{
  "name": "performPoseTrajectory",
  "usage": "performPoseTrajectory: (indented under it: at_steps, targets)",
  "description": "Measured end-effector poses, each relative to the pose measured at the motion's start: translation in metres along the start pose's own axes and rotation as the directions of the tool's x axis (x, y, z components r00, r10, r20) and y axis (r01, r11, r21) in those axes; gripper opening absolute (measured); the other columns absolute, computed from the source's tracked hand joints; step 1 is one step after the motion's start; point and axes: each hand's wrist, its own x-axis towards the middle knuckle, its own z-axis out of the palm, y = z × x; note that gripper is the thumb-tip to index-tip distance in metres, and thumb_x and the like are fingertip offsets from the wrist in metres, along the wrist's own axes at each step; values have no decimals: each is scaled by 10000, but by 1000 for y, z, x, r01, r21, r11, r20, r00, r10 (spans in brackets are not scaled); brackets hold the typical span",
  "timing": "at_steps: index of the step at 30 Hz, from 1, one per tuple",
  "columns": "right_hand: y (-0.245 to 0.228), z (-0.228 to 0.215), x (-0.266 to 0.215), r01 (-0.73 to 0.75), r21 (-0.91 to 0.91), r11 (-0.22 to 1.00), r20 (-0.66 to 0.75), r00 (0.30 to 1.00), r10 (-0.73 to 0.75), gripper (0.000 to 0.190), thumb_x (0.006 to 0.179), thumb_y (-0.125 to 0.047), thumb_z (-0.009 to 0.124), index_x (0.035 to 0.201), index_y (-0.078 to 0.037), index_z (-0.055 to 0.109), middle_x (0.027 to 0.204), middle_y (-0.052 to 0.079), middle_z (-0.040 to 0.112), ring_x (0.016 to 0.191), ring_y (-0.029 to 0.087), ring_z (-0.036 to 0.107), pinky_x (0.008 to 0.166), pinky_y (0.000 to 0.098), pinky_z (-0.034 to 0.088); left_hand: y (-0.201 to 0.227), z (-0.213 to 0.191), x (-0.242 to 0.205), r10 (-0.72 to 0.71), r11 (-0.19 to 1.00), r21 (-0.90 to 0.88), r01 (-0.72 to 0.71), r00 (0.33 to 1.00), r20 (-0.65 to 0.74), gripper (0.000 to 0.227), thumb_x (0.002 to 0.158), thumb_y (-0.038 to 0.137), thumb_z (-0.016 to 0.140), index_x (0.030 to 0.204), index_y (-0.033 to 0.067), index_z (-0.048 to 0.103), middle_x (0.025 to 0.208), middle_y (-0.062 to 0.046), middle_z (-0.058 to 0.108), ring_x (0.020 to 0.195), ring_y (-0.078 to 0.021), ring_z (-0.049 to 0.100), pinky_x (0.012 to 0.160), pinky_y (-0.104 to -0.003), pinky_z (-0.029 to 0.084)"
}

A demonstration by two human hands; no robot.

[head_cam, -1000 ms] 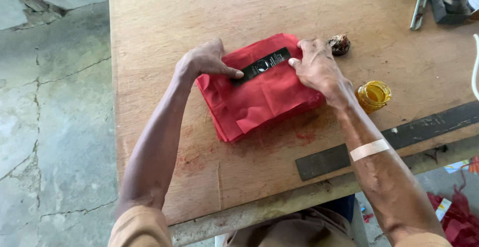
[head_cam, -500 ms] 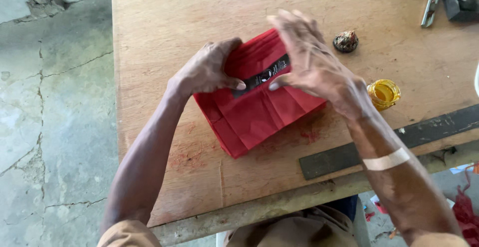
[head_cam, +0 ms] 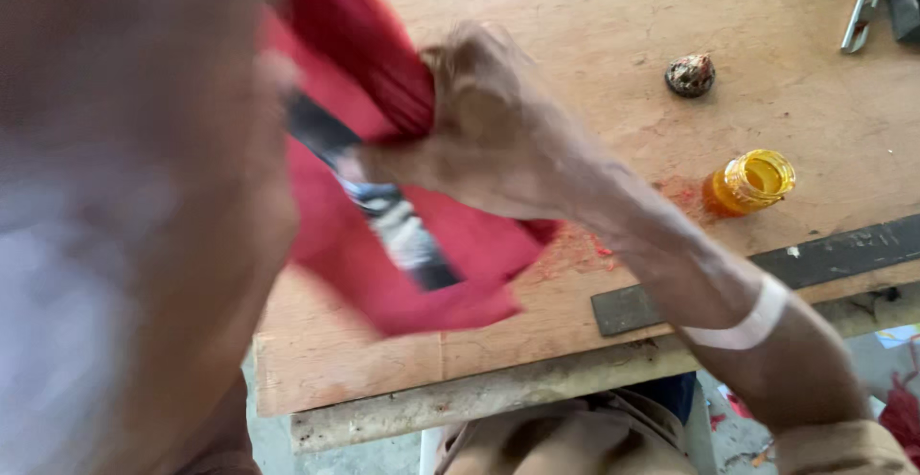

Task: The person rubs a long metal bar with a handheld tool, then sorts through a stack of red fabric pouches, opening several and checking the internal components.

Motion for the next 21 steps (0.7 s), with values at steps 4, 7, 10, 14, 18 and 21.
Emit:
performPoseTrajectory:
  at_steps: [4,7,10,14,18,21]
  targets:
    - [17,37,16,103,497,862,-158,987,-26,293,790,-407,823,830,-128,744,703,-8,748,503,54,607,445,264,495,-5,12,-10,-2,1000,10,2,999,-52,374,984,49,492,1356,15,477,1194,-181,593,1053,-321,549,973,-473,434]
    - [49,71,15,-361,275,891,-130,904,406,606,802,-518,881,632,-81,497,521,-25,460,377,94,356,336,307,298,2,35,4,-24,994,-106,20,999,-34,423,966,52,465,1386,1,476,1319,-214,545,1185,-346,529,1091,-505,386]
    - [89,92,3,-474,174,863,-47,872,488,572,809,-537,823,557,-136,502,472,-50,471,348,91,361,317,346,281,21,82,23,-75,936,-333,114,989,128,473,949,56,438,1416,-13,476,1443,-247,496,1317,-372,508,1209,-537,337]
    - [125,95,-12,-481,25,877,-228,851,473,597,733,-537,865,560,-18,627,434,47,549,385,118,543,357,368,446,40,144,16,-169,792,-515,328,928,332,621,1042,373,441,1575,109,262,1627,-226,181,1486,-430,164,1161,-600,183]
    - [134,89,-28,-419,45,907,-157,894,420,694,817,-564,791,962,100,650,828,262,669,795,327,678,665,448,548,49,175,1,-182,803,-518,293,950,255,663,1011,408,493,1591,184,261,1660,-170,181,1525,-410,125,1179,-586,186]
    - [132,79,-42,-320,31,947,-156,934,321,806,858,-564,732,1313,65,512,1251,303,626,1182,396,602,957,470,494,46,176,-1,-187,800,-521,297,949,253,676,991,426,515,1584,196,284,1664,-156,193,1534,-398,136,1190,-570,184]
